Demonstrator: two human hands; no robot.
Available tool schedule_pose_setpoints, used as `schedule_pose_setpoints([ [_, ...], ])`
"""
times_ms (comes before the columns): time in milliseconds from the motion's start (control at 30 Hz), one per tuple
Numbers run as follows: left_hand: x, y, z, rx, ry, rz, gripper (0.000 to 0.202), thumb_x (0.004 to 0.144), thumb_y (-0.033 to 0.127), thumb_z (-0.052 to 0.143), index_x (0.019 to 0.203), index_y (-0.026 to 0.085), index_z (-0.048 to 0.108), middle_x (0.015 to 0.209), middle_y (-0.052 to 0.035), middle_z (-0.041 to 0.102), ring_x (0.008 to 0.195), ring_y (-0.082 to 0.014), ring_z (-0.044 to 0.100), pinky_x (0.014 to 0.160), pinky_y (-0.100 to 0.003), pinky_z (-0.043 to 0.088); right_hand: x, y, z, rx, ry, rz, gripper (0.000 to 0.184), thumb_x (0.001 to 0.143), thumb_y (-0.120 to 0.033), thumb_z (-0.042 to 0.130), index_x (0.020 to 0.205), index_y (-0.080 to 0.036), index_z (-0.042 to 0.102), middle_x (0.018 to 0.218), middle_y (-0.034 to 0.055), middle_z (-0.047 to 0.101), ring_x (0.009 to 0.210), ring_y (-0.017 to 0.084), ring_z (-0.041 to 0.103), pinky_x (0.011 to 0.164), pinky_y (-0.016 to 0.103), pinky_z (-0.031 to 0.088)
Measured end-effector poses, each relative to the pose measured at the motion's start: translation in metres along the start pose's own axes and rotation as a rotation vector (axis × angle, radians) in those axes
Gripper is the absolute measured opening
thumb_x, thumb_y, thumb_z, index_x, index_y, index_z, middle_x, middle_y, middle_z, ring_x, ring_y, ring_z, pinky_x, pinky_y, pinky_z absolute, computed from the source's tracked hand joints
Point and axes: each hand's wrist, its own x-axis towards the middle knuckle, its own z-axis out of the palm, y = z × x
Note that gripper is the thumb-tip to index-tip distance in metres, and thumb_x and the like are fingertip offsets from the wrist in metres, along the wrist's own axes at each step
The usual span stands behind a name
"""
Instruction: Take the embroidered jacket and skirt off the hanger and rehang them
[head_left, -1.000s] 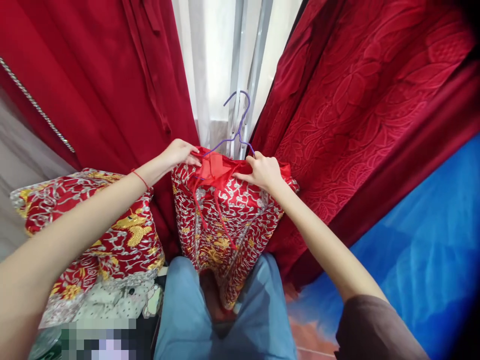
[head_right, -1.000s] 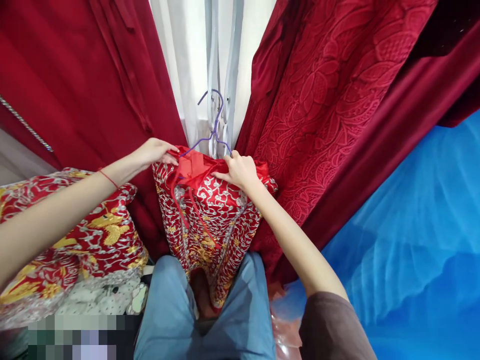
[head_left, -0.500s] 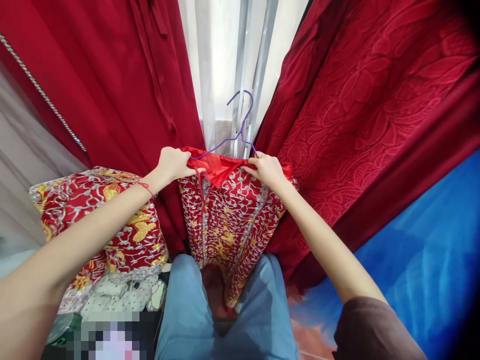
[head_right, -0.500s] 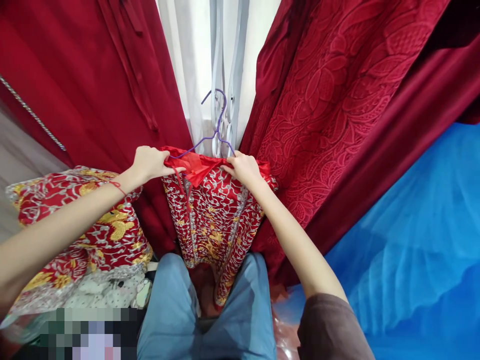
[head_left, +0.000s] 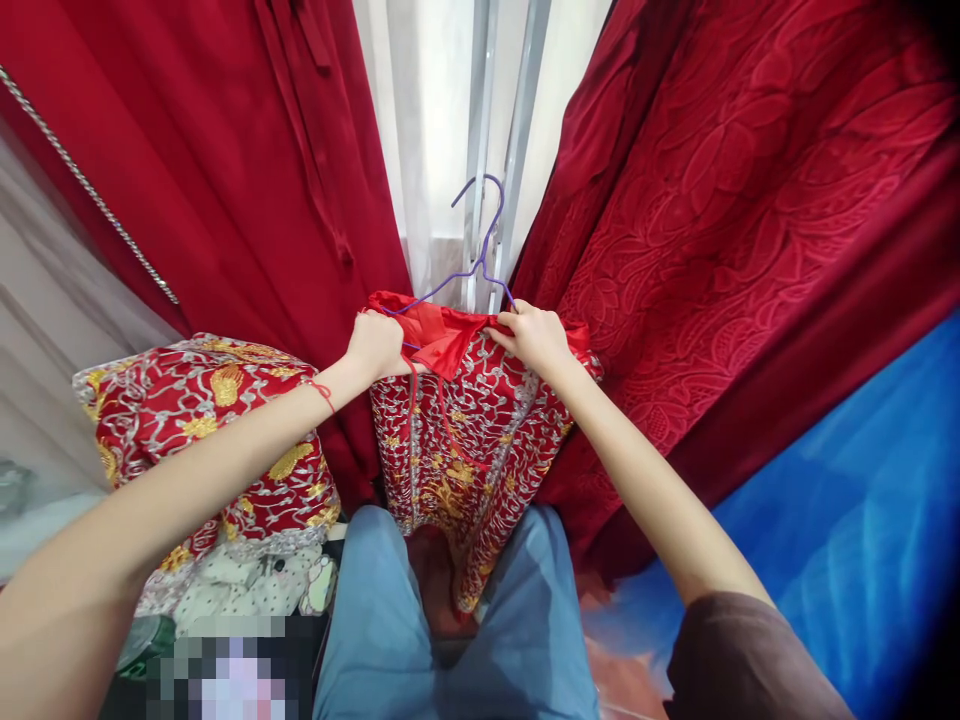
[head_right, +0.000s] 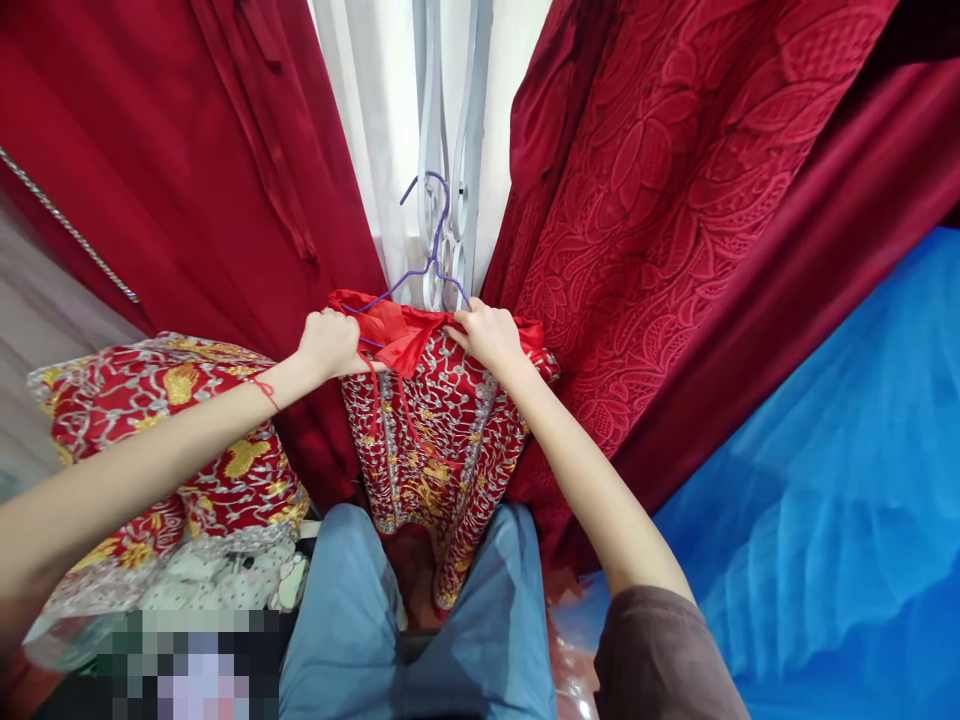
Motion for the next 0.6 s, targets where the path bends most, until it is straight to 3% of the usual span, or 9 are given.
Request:
schedule_pose_setpoints([
  [167, 0.005, 0.015, -0.003, -0.079, 0.056, -0.031, 0.091, 0.083, 0.085, 0.038, 0.092, 0.002, 0.073, 0.095, -0.0289, 0.071, 0.09, -0.0365, 0.067, 0.071, -0.037, 0.038, -0.001, 0.001, 0.001, -0.003, 0.018, -0.006, 0.04, 0.102, -0.047, 0.046, 0.109, -0.019, 0.075, 0.103, 0.0112, 0.067, 0.082, 0.021, 0.062, 0.062, 0.03, 0.029],
  [333, 0.025, -0.009, -0.012, -0.354, 0.13, -0.016, 0.074, 0.091, 0.073, 0.036, 0.085, 0.011, 0.075, 0.08, -0.0165, 0.073, 0.079, -0.0282, 0.07, 0.069, -0.035, 0.043, -0.002, 0.001, 0.002, 0.017, 0.037, -0.014, 0.041, 0.102, -0.047, 0.046, 0.109, -0.019, 0.075, 0.1, 0.0114, 0.067, 0.081, 0.021, 0.061, 0.062, 0.03, 0.029],
  [467, 0.035, -0.035, -0.023, -0.878, 0.029, 0.125, 0.047, 0.093, 0.054, 0.047, 0.091, 0.016, 0.074, 0.06, -0.0038, 0.066, 0.052, -0.0153, 0.059, 0.058, -0.028, 0.044, -0.002, 0.0, 0.003, 0.027, 0.043, -0.017, 0.041, 0.102, -0.047, 0.046, 0.11, -0.02, 0.075, 0.1, 0.0106, 0.067, 0.078, 0.02, 0.06, 0.061, 0.03, 0.027],
  [600, 0.046, -0.051, -0.042, -1.149, -0.201, 0.248, 0.027, 0.081, 0.041, 0.069, 0.085, 0.015, 0.075, 0.066, -0.0047, 0.068, 0.058, -0.0149, 0.062, 0.061, -0.028, 0.05, -0.002, 0.0, 0.002, 0.036, 0.039, -0.015, 0.042, 0.102, -0.047, 0.044, 0.108, -0.019, 0.075, 0.1, 0.0104, 0.067, 0.077, 0.019, 0.059, 0.061, 0.03, 0.027],
])
